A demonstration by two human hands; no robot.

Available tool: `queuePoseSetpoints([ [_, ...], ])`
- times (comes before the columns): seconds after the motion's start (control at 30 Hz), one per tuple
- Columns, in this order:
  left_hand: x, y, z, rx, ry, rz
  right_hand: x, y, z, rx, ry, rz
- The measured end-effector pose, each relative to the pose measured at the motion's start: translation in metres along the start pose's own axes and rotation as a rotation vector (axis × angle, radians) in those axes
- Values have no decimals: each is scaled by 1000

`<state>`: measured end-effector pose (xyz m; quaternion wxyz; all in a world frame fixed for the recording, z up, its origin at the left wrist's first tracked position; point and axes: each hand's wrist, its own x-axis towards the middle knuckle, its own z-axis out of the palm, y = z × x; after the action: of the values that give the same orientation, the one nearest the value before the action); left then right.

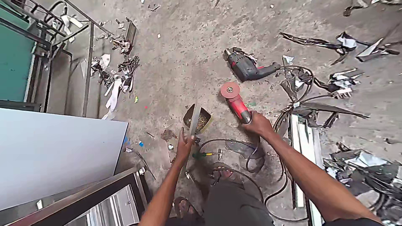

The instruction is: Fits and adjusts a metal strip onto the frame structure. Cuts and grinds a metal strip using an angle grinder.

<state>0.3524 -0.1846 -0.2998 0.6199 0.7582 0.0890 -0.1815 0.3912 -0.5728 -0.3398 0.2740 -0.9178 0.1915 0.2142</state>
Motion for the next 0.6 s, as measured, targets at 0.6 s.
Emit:
queuePoseSetpoints([
  [0.6, -53, 65, 99, 310, -214, 75, -74, -72, 21, 1467, -257, -168],
])
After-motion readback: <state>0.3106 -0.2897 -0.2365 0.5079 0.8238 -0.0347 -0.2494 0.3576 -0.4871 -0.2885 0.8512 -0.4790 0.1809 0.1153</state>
